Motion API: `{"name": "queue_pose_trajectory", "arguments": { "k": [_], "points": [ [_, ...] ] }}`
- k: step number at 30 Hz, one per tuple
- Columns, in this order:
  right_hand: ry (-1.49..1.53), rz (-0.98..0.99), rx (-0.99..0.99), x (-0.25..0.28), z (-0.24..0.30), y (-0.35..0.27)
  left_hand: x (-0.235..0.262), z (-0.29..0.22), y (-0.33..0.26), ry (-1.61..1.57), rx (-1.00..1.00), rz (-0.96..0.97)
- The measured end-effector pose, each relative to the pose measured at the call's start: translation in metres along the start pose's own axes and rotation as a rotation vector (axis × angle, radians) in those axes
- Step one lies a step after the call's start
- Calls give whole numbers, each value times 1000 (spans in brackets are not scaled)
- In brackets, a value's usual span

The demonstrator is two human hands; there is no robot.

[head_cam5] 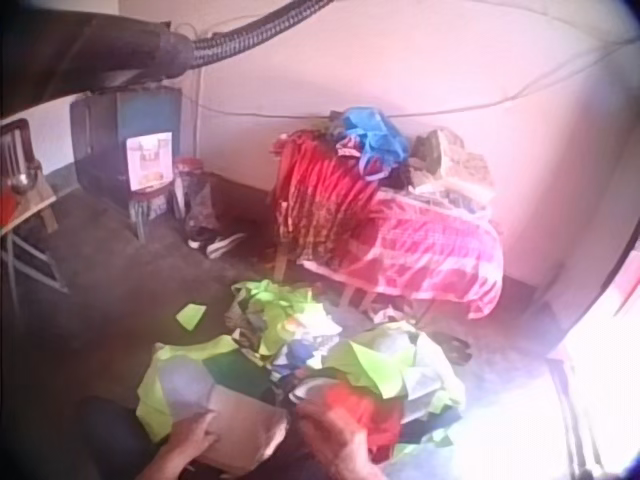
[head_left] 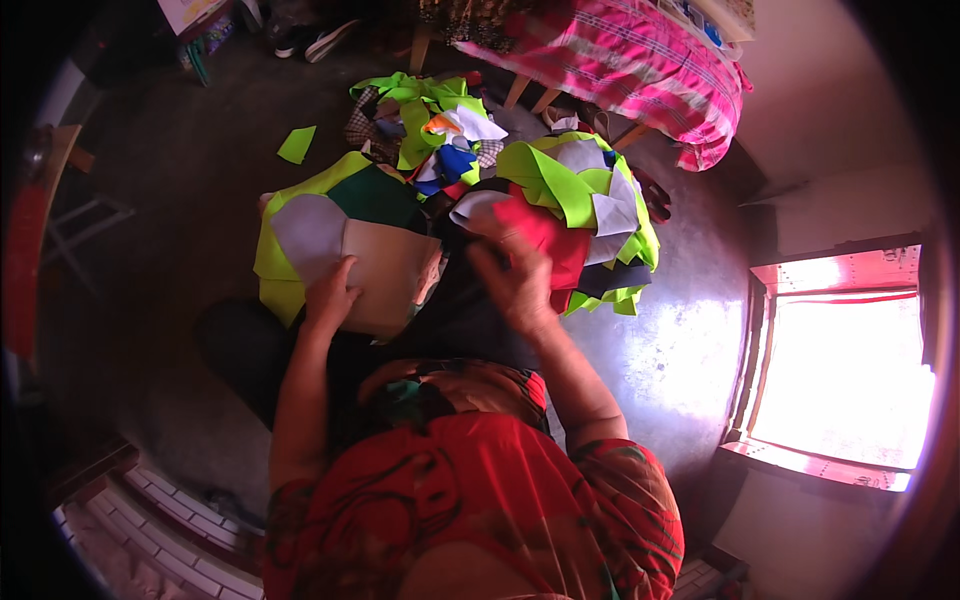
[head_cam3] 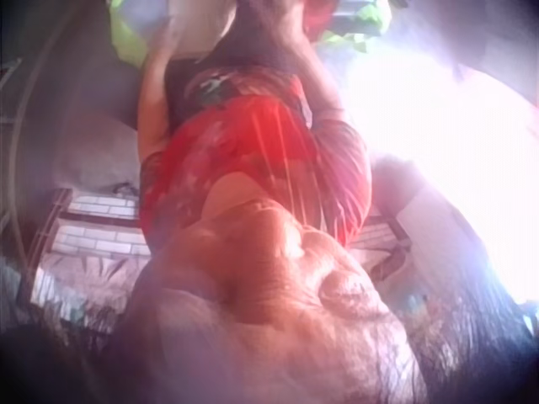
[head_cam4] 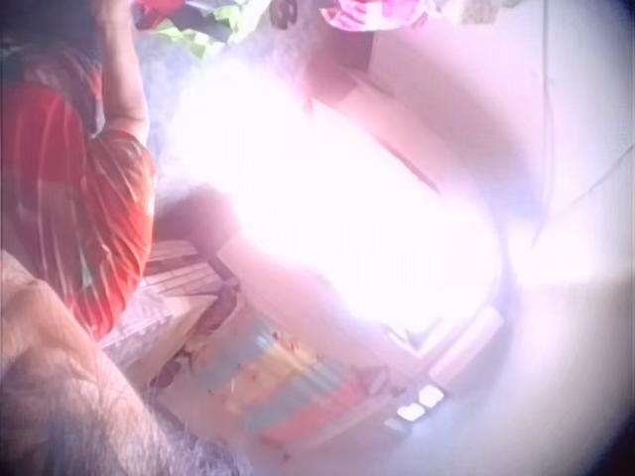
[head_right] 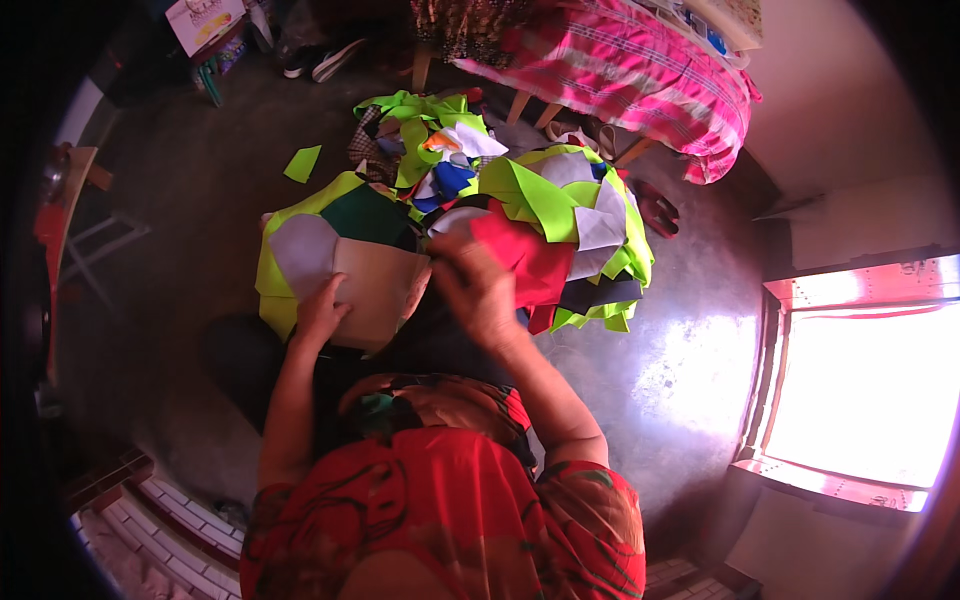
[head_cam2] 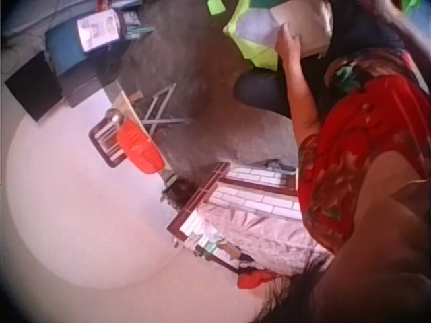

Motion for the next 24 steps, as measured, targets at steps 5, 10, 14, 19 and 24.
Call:
{"name": "queue_pose_trajectory", "arguments": {
  "k": [5, 10, 14, 19, 24],
  "points": [
    [-719, -451, -64, 85, -36, 24, -5, -8, -2, -37, -51, -72],
    [-954, -490, -228, 113, -63, 12, 1, -5, -1, -4, -34, -59],
    [-1018, -421, -346, 112, -76, 9, 8, -5, 1, -2, 6, -9],
    [-1040, -402, -394, 127, -97, 13, 8, -8, 1, -20, -1, -25],
    [-714, -574, -460, 167, -120, 14, 3, -6, 0, -7, -63, -107]
  ]
}}
Point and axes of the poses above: each hand's wrist, its own y-axis towards the middle knuckle, its own x-axis out of the back of the hand, z = x × y, the point moved 2 cm from there along y, towards the middle knuckle, and after that the axes turned 11 degrees about -z, right-handed, at the moved point
